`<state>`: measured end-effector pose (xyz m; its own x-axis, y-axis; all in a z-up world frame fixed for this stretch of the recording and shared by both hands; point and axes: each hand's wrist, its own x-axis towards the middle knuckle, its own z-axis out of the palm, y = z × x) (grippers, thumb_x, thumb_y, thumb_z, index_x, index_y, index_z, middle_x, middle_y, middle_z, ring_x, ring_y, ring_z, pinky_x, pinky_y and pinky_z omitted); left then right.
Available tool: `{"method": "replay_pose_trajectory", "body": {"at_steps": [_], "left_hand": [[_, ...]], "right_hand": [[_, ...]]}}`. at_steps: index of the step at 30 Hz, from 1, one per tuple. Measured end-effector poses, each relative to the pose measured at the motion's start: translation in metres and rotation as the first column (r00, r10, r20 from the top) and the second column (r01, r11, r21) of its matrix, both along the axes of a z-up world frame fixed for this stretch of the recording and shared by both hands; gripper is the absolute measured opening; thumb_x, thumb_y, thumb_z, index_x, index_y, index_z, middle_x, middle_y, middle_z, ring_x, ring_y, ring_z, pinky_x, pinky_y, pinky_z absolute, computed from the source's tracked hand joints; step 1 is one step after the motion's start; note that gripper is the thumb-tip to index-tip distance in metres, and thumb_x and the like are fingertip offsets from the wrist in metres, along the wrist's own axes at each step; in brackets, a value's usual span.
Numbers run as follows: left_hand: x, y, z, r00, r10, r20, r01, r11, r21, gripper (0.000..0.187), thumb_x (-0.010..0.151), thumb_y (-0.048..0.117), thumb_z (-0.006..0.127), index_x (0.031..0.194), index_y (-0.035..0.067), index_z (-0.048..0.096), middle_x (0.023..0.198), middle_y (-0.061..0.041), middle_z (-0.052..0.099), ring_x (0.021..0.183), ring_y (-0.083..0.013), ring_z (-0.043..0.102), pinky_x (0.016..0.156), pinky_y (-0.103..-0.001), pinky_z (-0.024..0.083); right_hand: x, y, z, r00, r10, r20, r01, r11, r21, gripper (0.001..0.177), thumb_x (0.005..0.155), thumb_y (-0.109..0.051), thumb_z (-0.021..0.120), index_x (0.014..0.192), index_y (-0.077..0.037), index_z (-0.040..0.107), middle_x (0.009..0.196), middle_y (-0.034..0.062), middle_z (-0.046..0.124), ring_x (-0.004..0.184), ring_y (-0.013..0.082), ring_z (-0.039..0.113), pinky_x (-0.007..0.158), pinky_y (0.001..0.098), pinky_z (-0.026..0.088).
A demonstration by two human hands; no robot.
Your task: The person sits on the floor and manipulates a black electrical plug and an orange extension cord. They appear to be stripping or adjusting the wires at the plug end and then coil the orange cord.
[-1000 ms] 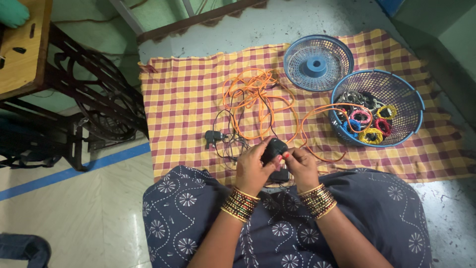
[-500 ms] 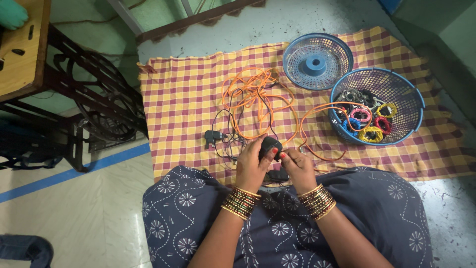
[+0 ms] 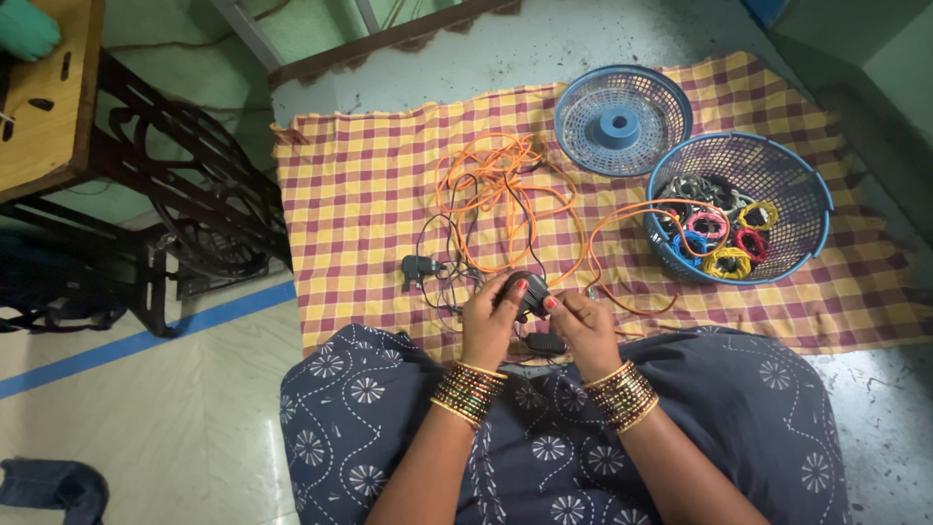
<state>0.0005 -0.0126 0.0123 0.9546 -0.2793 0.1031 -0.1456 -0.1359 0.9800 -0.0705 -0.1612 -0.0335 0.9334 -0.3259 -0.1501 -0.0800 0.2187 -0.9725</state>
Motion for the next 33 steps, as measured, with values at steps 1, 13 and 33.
{"method": "replay_pose_trajectory", "body": {"at_steps": [1,13,33], "left_hand": [[0.001,0.0,-0.001,1.0,0.0,-0.002,0.0,1.0,-0.013,0.034,0.098,0.028,0.069,0.112,-0.003,0.071,0.096,-0.007,0.075,0.085,-0.0122,0.069,0.078,-0.028,0.055],[0.007,0.001,-0.025,0.972,-0.044,-0.232,0.012,0.991,-0.136,0.033,0.096,0.025,0.072,0.11,-0.005,0.075,0.086,0.001,0.069,0.073,-0.0048,0.056,0.065,-0.021,0.047],[0.004,0.005,-0.011,0.906,-0.005,-0.423,-0.192,0.886,-0.423,0.03,0.093,0.025,0.074,0.106,-0.001,0.075,0.092,-0.005,0.075,0.078,-0.0104,0.07,0.066,-0.022,0.057]], "right_hand": [[0.0,0.0,0.003,1.0,0.008,0.01,-0.008,1.0,-0.013,0.024,0.1,-0.02,0.064,0.084,-0.002,0.068,0.06,-0.0054,0.051,0.053,0.0031,0.042,0.048,0.0228,0.031],[-0.006,-0.016,0.037,0.998,-0.065,-0.001,0.065,0.998,0.012,0.017,0.097,-0.01,0.062,0.084,-0.001,0.07,0.066,-0.0024,0.058,0.057,0.0032,0.047,0.05,0.0216,0.033],[-0.014,0.013,0.04,0.988,-0.154,-0.021,0.15,0.982,-0.116,0.008,0.092,-0.005,0.066,0.089,0.001,0.071,0.067,0.0016,0.069,0.051,0.0036,0.053,0.046,0.02,0.041]]}}
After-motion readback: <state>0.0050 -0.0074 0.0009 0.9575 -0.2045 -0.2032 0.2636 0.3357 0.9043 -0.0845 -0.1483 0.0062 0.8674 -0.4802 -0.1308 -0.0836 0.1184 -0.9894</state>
